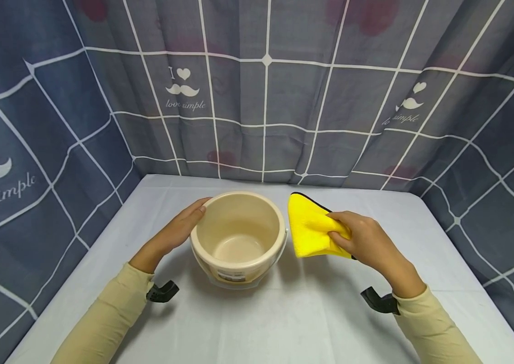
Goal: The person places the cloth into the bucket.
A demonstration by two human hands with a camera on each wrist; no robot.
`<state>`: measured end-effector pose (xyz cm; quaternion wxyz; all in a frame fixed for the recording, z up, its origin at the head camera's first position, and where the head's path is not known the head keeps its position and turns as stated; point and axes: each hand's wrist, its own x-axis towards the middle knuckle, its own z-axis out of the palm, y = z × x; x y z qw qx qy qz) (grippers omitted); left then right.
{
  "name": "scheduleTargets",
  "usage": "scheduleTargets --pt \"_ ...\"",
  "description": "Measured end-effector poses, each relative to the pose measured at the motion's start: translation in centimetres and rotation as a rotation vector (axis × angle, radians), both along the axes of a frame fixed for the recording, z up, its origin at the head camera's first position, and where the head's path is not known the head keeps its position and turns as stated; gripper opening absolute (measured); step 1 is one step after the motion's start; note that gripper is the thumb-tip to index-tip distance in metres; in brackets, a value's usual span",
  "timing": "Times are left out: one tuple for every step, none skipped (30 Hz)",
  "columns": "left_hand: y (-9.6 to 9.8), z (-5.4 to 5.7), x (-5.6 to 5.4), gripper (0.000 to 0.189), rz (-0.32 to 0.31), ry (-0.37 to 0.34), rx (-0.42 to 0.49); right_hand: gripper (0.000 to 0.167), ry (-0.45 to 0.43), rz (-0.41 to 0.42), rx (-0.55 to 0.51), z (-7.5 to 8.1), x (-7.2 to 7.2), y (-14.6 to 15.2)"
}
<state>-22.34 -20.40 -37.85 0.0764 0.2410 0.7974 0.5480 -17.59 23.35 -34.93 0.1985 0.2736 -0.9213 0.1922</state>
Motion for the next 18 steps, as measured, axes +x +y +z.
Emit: scheduleTargets --pt "0.0 0.0 0.0 0.052 -0.001 0.001 0.001 0.036 0.003 0.003 0.001 0.0 0.0 0.0" --pt "0.0 0.0 0.0 0.052 -0.002 0.002 0.001 0.036 0.004 0.005 0.002 0.1 -0.1 0.0" --pt "0.0 0.0 0.0 0.052 -0.003 0.004 0.002 0.036 0.005 0.005 0.004 0.1 -0.1 -0.1" --pt "0.0 0.0 0.0 0.052 -0.003 0.005 0.002 0.036 0.005 0.005 0.006 0.1 -0.1 -0.1" --pt "0.0 0.0 0.0 0.052 -0.003 0.006 0.002 0.036 0.005 0.003 0.008 0.2 -0.1 -0.1" --pt "0.0 0.0 0.0 0.052 -0.003 0.007 0.003 0.036 0.005 0.001 0.009 0.3 -0.1 -0.1" --pt "0.0 0.1 0.0 0.052 -0.002 0.008 0.002 0.036 0.005 0.000 0.008 0.3 -0.1 -0.2" --pt "0.1 0.1 0.0 0.052 -0.001 0.009 0.000 0.036 0.005 -0.002 0.008 0.4 -0.1 -0.2" --pt "0.1 0.1 0.0 0.052 0.001 0.008 -0.001 0.036 0.006 -0.002 0.008 0.5 0.0 -0.2" --pt "0.1 0.1 0.0 0.052 0.002 0.008 -0.003 0.036 0.006 -0.003 0.008 0.5 0.0 -0.2" --pt "0.1 0.1 0.0 0.052 0.003 0.007 -0.003 0.036 0.006 -0.003 0.008 0.6 0.0 -0.3" --pt "0.1 0.1 0.0 0.052 0.004 0.006 -0.003 0.037 0.006 -0.004 0.007 0.7 0.0 -0.3" --pt "0.1 0.1 0.0 0.052 0.006 0.005 -0.003 0.037 0.006 -0.004 0.006 0.8 0.1 -0.3" --pt "0.1 0.1 0.0 0.052 0.007 0.004 -0.002 0.037 0.008 -0.004 0.006 0.8 0.1 -0.3" --pt "0.1 0.1 0.0 0.052 0.007 0.003 -0.001 0.037 0.011 -0.003 0.006 0.9 0.1 -0.3" --pt "0.1 0.0 0.0 0.051 0.008 0.002 0.000 0.037 0.013 -0.003 0.005 1.0 0.1 -0.4" --pt "0.1 0.0 0.0 0.051 0.008 0.002 0.001 0.037 0.017 -0.001 0.005 1.0 0.1 -0.4" --pt "0.1 0.0 0.0 0.051 0.009 0.002 0.001 0.037 0.019 0.002 0.003 1.0 0.1 -0.4"
